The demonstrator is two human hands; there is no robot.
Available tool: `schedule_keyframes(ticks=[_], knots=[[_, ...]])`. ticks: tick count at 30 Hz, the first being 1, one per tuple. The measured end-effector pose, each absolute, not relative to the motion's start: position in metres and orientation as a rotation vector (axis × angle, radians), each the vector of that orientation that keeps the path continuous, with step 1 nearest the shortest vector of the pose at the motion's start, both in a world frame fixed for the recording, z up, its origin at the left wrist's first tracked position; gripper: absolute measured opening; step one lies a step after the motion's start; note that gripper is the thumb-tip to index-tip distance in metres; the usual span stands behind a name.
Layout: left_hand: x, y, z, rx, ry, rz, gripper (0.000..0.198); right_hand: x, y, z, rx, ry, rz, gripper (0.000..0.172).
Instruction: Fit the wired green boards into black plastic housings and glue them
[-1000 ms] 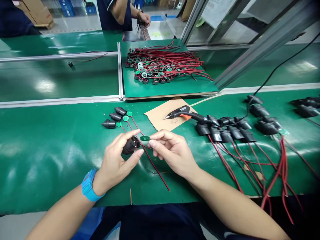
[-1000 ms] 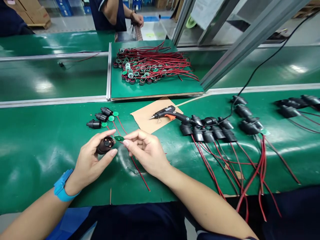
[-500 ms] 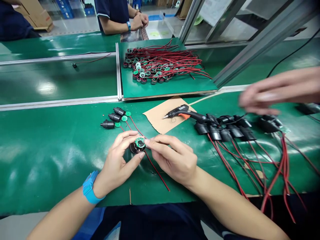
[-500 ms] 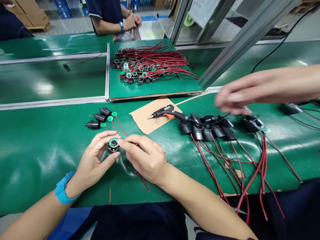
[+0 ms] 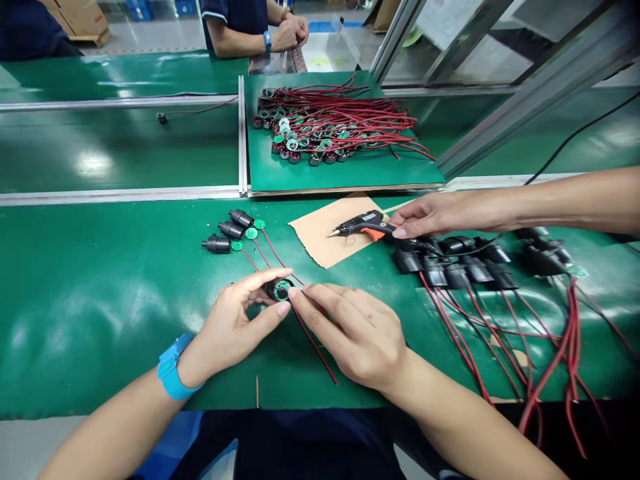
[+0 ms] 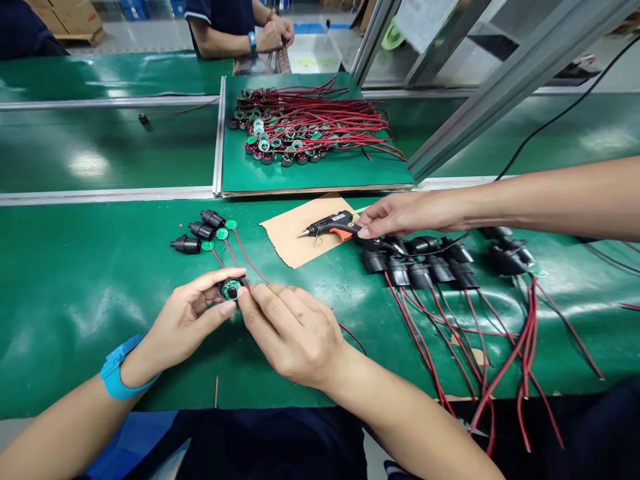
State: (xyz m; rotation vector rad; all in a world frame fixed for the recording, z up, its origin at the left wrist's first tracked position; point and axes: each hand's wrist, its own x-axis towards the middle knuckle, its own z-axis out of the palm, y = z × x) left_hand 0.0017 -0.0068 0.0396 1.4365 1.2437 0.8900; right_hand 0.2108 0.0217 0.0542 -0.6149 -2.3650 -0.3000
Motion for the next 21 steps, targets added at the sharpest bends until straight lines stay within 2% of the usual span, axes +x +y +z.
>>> schedule_keyframes(ticks=[3, 6, 11, 18, 21], knots=[[0.0030, -0.0055, 0.0377, 1.392, 1.250, 0.936, 0.031, 0.2076, 0.0200, 0.0540, -0.600, -2.374, -0.319, 0.018], [0.0048, -0.0032, 0.0340, 1.340, 1.242, 0.999, 0.024, 0.2075, 0.0202, 0.0516, -0.669, -2.323, -0.125, 0.022], [0.0058, -0.0014, 0.0314, 1.291, 1.223, 1.041, 0.024, 0.2093, 0.0192, 0.0541, -0.915, -2.192, 0.244, 0.028], [0.0077, -0.0070, 0.0335, 1.360, 1.246, 0.968, 0.024, 0.2007, 0.0117, 0.0543, -0.782, -2.101, 0.362, 0.036], [0.0091, -0.0093, 0.0333, 1.406, 1.282, 0.959, 0.024, 0.2034, 0.0145, 0.0562, -0.841, -2.130, 0.341, 0.030]])
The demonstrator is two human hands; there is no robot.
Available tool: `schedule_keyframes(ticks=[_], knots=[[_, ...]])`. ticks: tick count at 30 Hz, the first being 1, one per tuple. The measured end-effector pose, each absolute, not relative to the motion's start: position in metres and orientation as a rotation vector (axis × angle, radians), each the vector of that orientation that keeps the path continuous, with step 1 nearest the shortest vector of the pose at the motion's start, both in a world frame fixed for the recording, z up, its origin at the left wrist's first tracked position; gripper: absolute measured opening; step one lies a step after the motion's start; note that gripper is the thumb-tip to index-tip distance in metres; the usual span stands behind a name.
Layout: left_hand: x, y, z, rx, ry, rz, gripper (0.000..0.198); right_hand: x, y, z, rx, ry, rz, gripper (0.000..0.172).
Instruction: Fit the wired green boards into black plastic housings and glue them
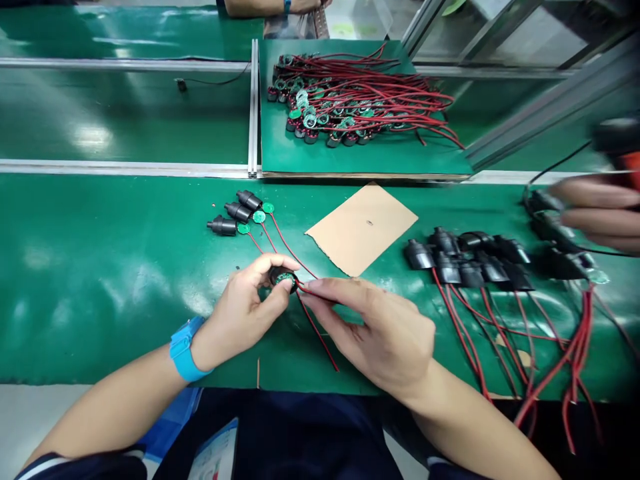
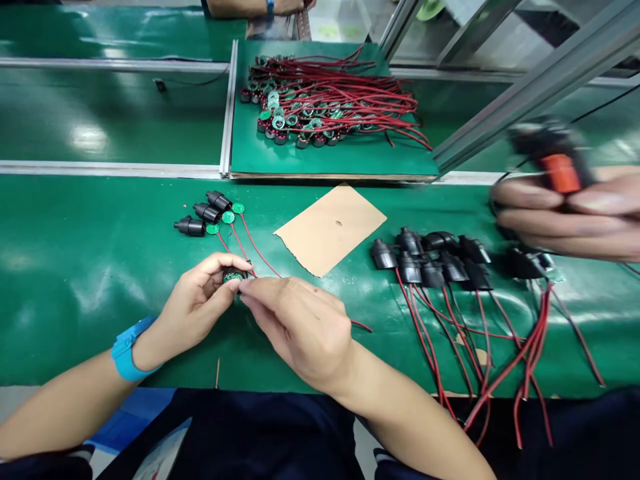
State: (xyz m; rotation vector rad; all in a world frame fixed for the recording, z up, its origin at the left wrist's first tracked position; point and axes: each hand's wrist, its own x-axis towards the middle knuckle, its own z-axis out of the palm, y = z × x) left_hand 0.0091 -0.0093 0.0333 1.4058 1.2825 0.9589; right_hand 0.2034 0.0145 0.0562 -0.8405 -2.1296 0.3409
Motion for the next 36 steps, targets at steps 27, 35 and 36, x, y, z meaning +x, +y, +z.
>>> schedule_keyframes(ticks=[27, 35, 36], knots=[[0.007, -0.012, 0.036, 1.065, 0.804, 0.811, 0.080, 0.219, 0.002, 0.078, -0.840, -2.498, 0.027, 0.034], [-0.042, 0.020, 0.030, 2.338, 1.833, 0.813, 0.033, 0.307, -0.006, 0.082, -1.654, -2.189, -0.366, 0.029], [-0.050, 0.025, 0.031, 2.414, 1.981, 0.693, 0.032, 0.327, 0.000, 0.078, -1.828, -2.011, -0.440, 0.034]])
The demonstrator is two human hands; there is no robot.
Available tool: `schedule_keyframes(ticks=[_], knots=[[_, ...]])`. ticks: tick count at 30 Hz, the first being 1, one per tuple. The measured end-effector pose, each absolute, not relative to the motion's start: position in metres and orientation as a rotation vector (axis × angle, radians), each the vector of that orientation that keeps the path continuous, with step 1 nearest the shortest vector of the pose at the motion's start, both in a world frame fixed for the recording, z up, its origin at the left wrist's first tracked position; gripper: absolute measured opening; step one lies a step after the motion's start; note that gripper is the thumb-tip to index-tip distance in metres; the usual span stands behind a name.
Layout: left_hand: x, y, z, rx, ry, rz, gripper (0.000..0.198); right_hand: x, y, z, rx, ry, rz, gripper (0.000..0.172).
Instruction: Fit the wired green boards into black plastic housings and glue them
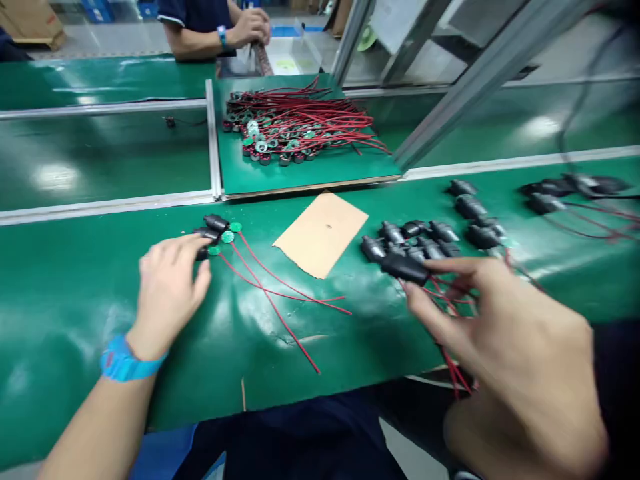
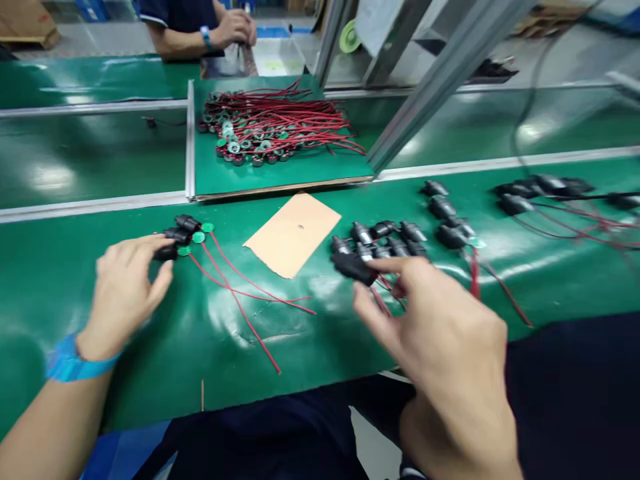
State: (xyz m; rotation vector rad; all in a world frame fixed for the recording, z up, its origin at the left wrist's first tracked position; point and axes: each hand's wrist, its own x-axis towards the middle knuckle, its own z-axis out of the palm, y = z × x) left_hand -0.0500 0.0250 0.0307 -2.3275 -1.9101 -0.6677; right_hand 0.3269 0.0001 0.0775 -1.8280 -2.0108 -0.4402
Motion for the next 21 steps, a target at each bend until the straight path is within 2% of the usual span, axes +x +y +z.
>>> schedule_keyframes(ticks=[3, 6, 13, 18, 21], knots=[[-0.067, 0.034, 0.029, -2.259, -1.927, -0.268, 0.033, 0.385, 0.020, 0.059, -2.144, -1.527, -0.287, 0.037], [-0.075, 0.037, 0.021, -2.270, -1.933, -0.195, 0.030, 0.426, 0.036, 0.038, -2.175, -1.348, -0.175, 0.033], [-0.075, 0.038, 0.011, -2.380, -1.948, -0.274, 0.026, 0.441, 0.059, 0.006, -2.168, -1.403, -0.183, 0.036], [-0.059, 0.034, 0.021, -2.368, -2.232, -0.527, 0.032, 0.424, 0.062, 0.020, -2.143, -1.589, -0.237, 0.032], [-0.048, 0.027, 0.026, -2.477, -2.177, -0.782, 0.038, 0.381, 0.051, 0.038, -1.837, -1.860, -0.262, 0.027]])
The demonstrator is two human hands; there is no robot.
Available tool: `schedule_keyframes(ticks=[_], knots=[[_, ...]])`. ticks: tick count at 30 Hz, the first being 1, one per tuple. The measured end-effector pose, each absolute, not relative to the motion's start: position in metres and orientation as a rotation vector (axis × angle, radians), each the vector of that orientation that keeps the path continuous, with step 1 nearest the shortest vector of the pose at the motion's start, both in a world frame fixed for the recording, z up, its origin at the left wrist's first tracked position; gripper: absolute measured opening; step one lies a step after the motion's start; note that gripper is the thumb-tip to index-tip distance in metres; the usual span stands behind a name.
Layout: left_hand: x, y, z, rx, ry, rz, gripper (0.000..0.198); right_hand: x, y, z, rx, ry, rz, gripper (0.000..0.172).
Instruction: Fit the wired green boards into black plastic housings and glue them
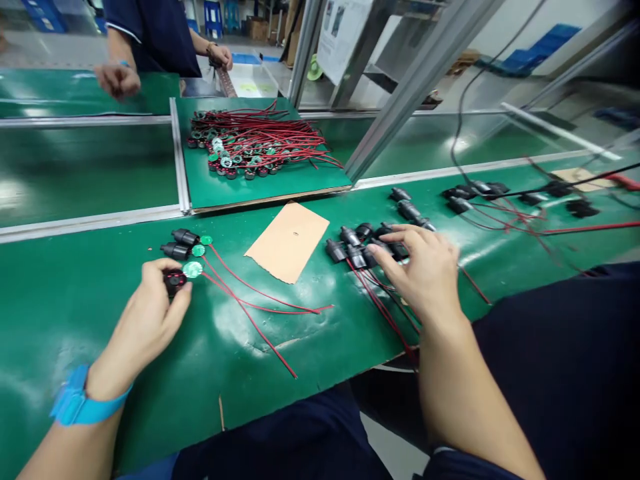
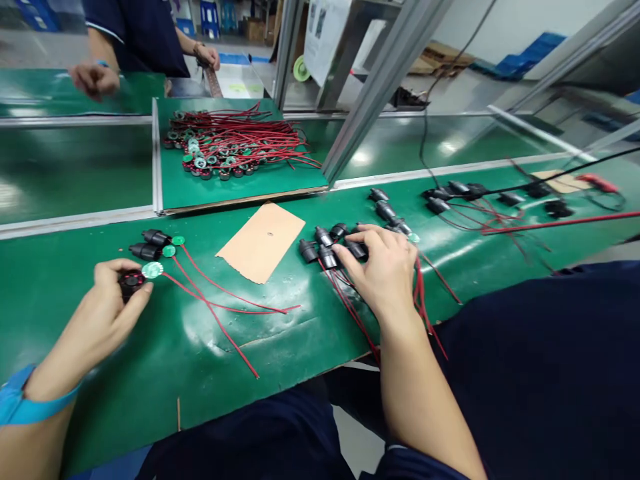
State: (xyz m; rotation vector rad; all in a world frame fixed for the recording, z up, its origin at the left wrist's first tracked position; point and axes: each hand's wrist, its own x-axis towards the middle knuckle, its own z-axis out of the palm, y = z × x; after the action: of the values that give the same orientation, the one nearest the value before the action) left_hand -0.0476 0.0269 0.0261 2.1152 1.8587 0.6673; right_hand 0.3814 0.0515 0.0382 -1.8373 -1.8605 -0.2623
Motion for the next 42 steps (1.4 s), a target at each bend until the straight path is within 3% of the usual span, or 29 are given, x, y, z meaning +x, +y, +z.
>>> schedule_keyframes(ticks=[3, 6, 9, 15, 27, 32, 42], knots=[[-0.038, 0.019, 0.030, 2.202, 1.710, 0.819, 0.046, 0.319, 0.041, 0.055, -1.393, -2.141, 0.037, 0.023], [-0.031, 0.014, 0.033, 2.293, 1.601, 0.923, 0.037, 0.259, 0.038, 0.061, -1.082, -2.299, 0.450, 0.028], [-0.029, 0.011, 0.035, 2.323, 1.531, 0.986, 0.028, 0.218, 0.041, 0.055, -0.970, -2.287, 0.760, 0.033], [-0.028, 0.011, 0.034, 2.345, 1.553, 1.038, 0.028, 0.190, 0.044, 0.036, -0.951, -1.927, 1.360, 0.023], [-0.016, 0.005, 0.035, 2.345, 1.595, 1.124, 0.029, 0.191, 0.041, 0.025, -0.916, -1.546, 1.721, 0.029], [-0.015, 0.003, 0.034, 2.276, 1.611, 1.116, 0.023, 0.193, 0.040, 0.024, -0.953, -1.624, 1.641, 0.028], [-0.022, 0.002, 0.031, 2.208, 1.716, 1.239, 0.023, 0.263, 0.051, 0.071, -1.092, -2.066, 0.193, 0.010]])
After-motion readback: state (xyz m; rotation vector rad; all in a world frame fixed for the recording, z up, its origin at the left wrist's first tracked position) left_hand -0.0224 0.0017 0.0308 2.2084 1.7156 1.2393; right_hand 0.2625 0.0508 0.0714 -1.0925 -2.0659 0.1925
